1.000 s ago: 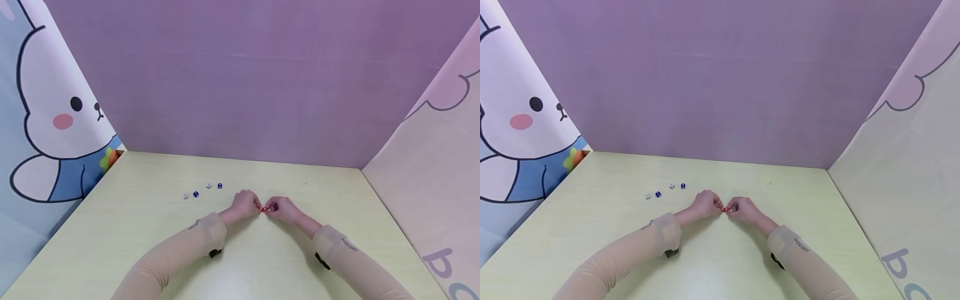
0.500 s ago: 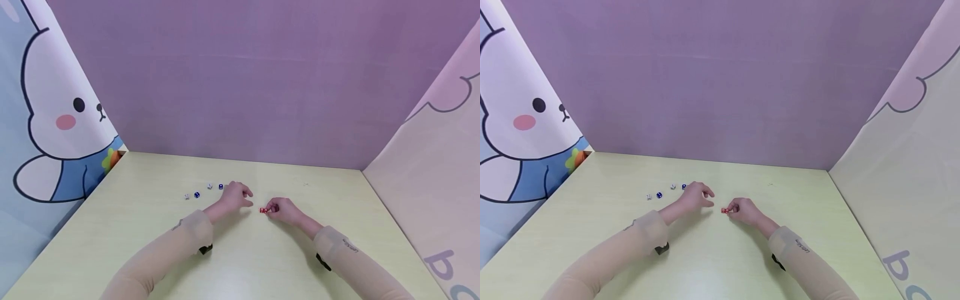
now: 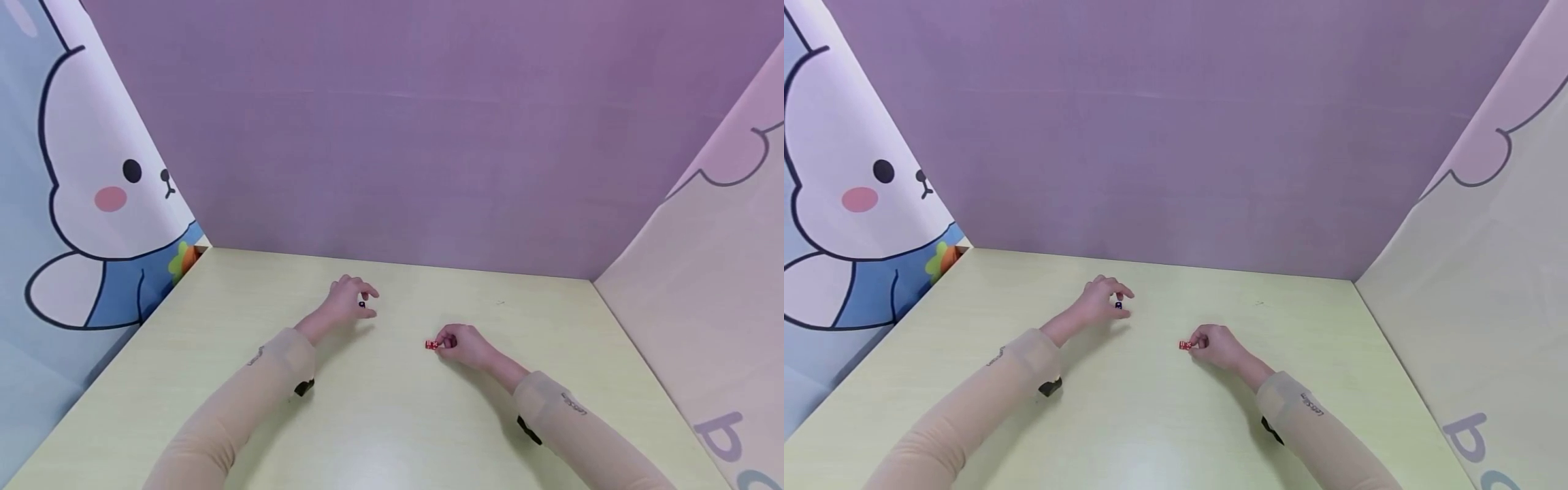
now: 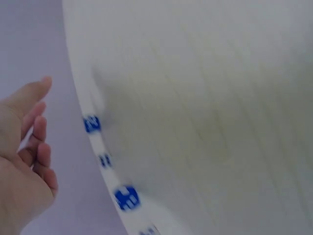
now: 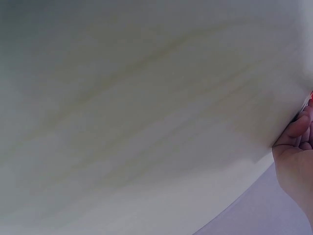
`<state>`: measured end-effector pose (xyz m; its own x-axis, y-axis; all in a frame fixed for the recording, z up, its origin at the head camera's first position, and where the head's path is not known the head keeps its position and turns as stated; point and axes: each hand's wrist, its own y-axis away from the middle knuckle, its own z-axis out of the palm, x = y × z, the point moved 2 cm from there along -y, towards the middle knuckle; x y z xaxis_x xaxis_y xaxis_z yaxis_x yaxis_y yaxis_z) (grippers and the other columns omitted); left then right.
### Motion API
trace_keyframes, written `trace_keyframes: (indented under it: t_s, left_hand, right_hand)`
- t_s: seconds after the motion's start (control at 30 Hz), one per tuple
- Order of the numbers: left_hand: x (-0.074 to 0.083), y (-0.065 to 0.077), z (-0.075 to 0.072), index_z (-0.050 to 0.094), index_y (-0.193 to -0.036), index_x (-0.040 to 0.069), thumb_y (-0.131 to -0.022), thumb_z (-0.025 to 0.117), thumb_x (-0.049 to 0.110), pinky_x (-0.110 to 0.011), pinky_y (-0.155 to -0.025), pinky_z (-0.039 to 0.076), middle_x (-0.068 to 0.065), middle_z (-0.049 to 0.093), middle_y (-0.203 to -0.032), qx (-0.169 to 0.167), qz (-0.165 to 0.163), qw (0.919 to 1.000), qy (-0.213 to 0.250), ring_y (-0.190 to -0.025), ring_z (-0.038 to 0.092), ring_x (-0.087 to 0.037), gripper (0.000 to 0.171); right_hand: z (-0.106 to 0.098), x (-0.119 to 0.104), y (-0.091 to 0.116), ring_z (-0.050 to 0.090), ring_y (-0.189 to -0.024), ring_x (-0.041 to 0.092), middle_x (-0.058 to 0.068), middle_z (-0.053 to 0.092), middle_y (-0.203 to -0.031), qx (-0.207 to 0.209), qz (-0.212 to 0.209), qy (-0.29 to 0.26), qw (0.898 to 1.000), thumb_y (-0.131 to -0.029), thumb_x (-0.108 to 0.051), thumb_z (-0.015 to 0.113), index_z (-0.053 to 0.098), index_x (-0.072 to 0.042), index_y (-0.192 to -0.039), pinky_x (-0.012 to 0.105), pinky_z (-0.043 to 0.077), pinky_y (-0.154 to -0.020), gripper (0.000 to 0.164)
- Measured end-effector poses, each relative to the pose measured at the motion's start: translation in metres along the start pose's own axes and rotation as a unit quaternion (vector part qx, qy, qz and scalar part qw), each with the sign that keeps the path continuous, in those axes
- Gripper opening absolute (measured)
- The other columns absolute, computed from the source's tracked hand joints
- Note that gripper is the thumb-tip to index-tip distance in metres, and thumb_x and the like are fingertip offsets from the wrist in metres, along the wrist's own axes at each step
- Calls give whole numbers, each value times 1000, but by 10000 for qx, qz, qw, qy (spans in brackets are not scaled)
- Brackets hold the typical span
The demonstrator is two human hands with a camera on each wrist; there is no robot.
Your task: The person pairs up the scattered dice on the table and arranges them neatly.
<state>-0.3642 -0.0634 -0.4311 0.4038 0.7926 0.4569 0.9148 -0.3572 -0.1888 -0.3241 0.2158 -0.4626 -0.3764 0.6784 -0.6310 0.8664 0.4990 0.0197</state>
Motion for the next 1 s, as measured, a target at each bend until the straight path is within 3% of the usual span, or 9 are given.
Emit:
trace_keyframes:
  t_s: [0.13, 0.27, 0.4, 0.77, 1.0]
  left_hand:
    - [-17, 0, -3, 71, -106, 16, -74, 80, 26, -46, -85, 31, -1, 60, -88, -63, -82, 9999, -5, -93, 46, -24, 34]
    - [-30, 0, -4, 72, -103, 16, -73, 81, 26, -45, -84, 30, 1, 60, -86, -51, -370, 9993, 5, -92, 46, -23, 33]
    - [-38, -2, -3, 74, -97, 18, -72, 82, 29, -42, -84, 28, 3, 62, -86, -53, -688, 9976, -78, -90, 46, -21, 29]
    - [-36, 6, -1, 76, -87, 18, -72, 82, 27, -42, -86, 26, 4, 66, -85, -195, -993, 9947, -164, -92, 46, -22, 19]
    - [-34, 10, -1, 76, -84, 18, -72, 82, 26, -43, -86, 26, 4, 68, -83, -180, -923, 9955, -109, -93, 47, -23, 15]
  right_hand:
    - [-1, -2, 3, 45, -63, 7, -4, 53, -70, 93, -174, -58, 9998, -80, -7, 69, 64, -9, -87, 20, 39, -56, 8]
    - [-2, -5, 6, 44, -62, 6, -5, 52, -68, 171, -442, -110, 9988, -80, -7, 69, 64, -8, -86, 20, 39, -55, 8]
    - [-1, -5, 5, 45, -64, 7, -4, 53, -70, 84, -161, -130, 9998, -80, -7, 70, 65, -9, -87, 20, 39, -57, 9]
    - [5, -8, 10, 46, -65, 9, -2, 55, -72, 125, 261, -163, 9994, -81, -8, 72, 66, -10, -89, 19, 40, -57, 11]
    - [6, -14, 19, 49, -68, 11, -2, 57, -75, 192, 270, -327, 9989, -80, -11, 74, 67, -10, -91, 19, 41, -59, 13]
